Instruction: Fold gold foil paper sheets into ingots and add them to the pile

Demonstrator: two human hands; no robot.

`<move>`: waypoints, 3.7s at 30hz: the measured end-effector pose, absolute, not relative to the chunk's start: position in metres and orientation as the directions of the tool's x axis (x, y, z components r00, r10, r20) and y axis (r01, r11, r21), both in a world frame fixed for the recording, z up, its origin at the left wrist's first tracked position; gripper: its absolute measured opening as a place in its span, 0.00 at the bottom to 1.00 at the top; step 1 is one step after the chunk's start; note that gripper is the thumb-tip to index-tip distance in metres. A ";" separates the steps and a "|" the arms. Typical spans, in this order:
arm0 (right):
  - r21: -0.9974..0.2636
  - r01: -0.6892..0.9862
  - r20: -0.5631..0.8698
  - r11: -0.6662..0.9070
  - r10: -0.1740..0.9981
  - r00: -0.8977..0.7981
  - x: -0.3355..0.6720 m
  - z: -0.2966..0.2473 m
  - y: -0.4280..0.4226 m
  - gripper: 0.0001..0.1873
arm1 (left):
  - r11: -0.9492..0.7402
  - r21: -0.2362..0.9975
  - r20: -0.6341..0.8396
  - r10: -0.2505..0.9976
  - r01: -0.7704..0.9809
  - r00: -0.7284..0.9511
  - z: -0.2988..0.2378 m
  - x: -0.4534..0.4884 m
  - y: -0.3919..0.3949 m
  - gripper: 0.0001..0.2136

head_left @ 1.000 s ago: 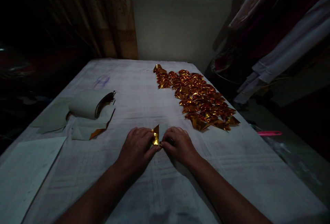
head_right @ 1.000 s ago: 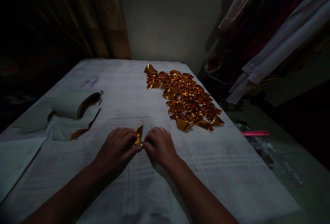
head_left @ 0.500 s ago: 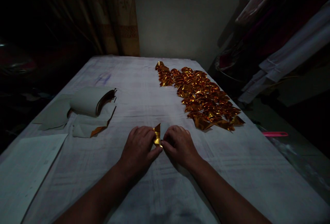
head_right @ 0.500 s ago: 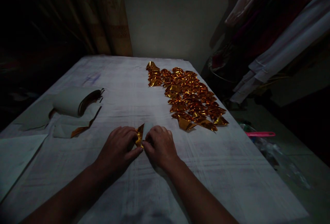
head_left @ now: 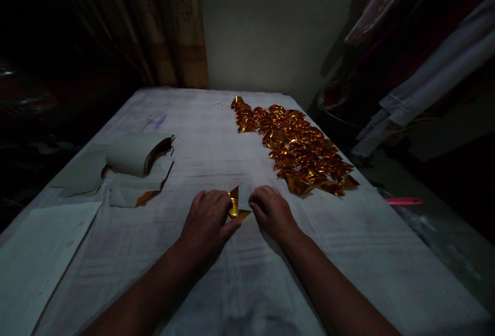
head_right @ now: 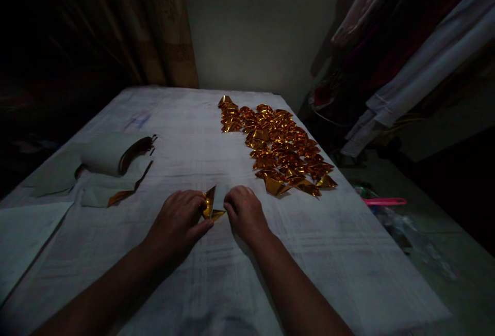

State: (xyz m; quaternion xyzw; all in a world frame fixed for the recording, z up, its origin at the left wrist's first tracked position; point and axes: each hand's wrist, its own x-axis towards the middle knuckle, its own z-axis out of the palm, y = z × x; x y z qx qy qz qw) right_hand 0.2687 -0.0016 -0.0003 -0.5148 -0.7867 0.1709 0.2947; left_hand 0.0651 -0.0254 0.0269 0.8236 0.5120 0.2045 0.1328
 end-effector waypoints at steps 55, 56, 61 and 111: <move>-0.539 0.826 0.033 0.164 0.984 -0.174 0.259 0.021 0.061 0.33 | -0.644 0.285 0.236 0.765 0.710 0.599 0.019 0.035 0.034 0.09; -0.550 0.818 0.026 0.168 0.983 -0.184 0.259 0.021 0.061 0.34 | -0.646 0.280 0.239 0.763 0.710 0.600 0.020 0.036 0.036 0.08; -0.679 0.695 0.085 0.237 0.965 -0.246 0.268 0.010 0.053 0.33 | -0.616 0.238 0.266 0.785 0.751 0.560 0.029 0.044 0.032 0.05; -0.581 0.718 0.265 0.383 0.923 -0.278 0.265 0.003 0.027 0.05 | -0.730 0.150 0.240 0.681 0.667 0.691 0.031 0.051 0.006 0.19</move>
